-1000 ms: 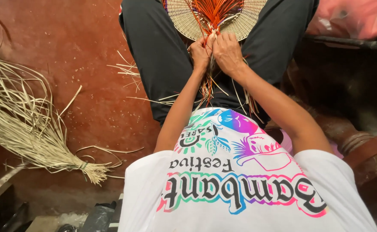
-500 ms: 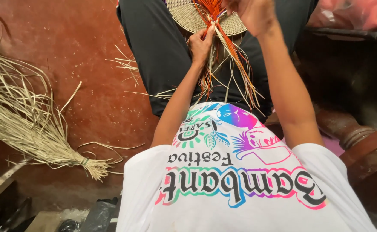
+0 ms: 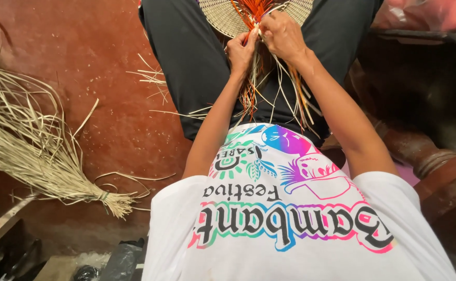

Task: Weaving a traditional fan using dried plant fibers at a high speed

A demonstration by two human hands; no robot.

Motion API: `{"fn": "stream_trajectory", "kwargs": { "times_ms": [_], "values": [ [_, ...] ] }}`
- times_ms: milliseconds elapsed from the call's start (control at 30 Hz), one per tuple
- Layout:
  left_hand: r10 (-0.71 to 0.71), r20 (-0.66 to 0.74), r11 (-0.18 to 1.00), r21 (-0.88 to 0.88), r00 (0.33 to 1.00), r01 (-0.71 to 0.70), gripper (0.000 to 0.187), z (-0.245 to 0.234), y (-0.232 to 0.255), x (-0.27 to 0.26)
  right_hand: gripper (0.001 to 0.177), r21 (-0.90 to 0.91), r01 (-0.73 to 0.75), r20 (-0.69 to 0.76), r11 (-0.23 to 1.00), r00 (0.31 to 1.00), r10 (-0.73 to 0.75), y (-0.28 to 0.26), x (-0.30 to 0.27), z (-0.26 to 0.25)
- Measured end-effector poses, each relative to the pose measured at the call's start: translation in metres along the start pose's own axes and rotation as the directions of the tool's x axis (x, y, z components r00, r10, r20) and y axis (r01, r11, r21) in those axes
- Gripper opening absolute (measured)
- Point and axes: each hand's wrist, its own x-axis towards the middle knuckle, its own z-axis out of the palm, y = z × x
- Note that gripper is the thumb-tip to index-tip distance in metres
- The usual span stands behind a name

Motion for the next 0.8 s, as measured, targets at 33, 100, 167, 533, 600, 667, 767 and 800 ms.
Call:
{"fn": "stream_trajectory", "kwargs": {
  "times_ms": [33, 100, 167, 533, 600, 667, 767, 800],
  "values": [
    [-0.013, 0.01, 1.0, -0.011, 1.0, 0.014, 0.033, 0.0, 0.0, 0.001, 0.009, -0.192, 0.02, 0.011, 0.981, 1.0, -0.019, 0.006, -0.003, 0.003],
    [-0.023, 0.029, 0.999, -0.026, 0.999, 0.024, 0.036, 0.001, 0.001, 0.0, 0.015, -0.385, 0.036, 0.02, 0.922, 0.999, -0.031, 0.015, -0.01, 0.002],
    [-0.023, 0.033, 0.998, -0.059, 0.999, 0.025, 0.034, 0.0, 0.003, 0.0, 0.02, -0.288, 0.018, 0.001, 0.958, 1.0, -0.019, 0.02, -0.013, 0.0],
    [0.022, 0.051, 1.0, -0.002, 0.998, -0.022, 0.036, -0.002, -0.004, 0.0, 0.013, -0.12, -0.148, -0.098, 0.982, 0.986, 0.136, 0.024, -0.018, 0.028],
    [0.023, 0.064, 0.999, -0.032, 0.998, -0.021, 0.036, -0.003, -0.001, 0.001, 0.015, -0.144, -0.167, -0.121, 0.975, 0.981, 0.15, 0.017, -0.016, 0.025],
    [0.008, 0.076, 1.0, 0.027, 0.997, -0.01, 0.036, -0.005, 0.006, 0.004, 0.013, -0.203, -0.096, -0.128, 0.975, 0.989, 0.071, 0.006, -0.01, 0.017],
    [0.051, 0.061, 0.995, 0.077, 0.997, -0.055, 0.037, -0.005, 0.008, -0.004, 0.014, -0.24, -0.102, -0.087, 0.965, 0.993, 0.083, 0.0, -0.011, 0.008],
    [0.048, 0.057, 0.996, 0.078, 0.997, -0.052, 0.037, -0.006, 0.009, -0.003, 0.014, -0.238, -0.098, -0.083, 0.966, 0.993, 0.081, 0.012, -0.011, 0.013]
  ]
}}
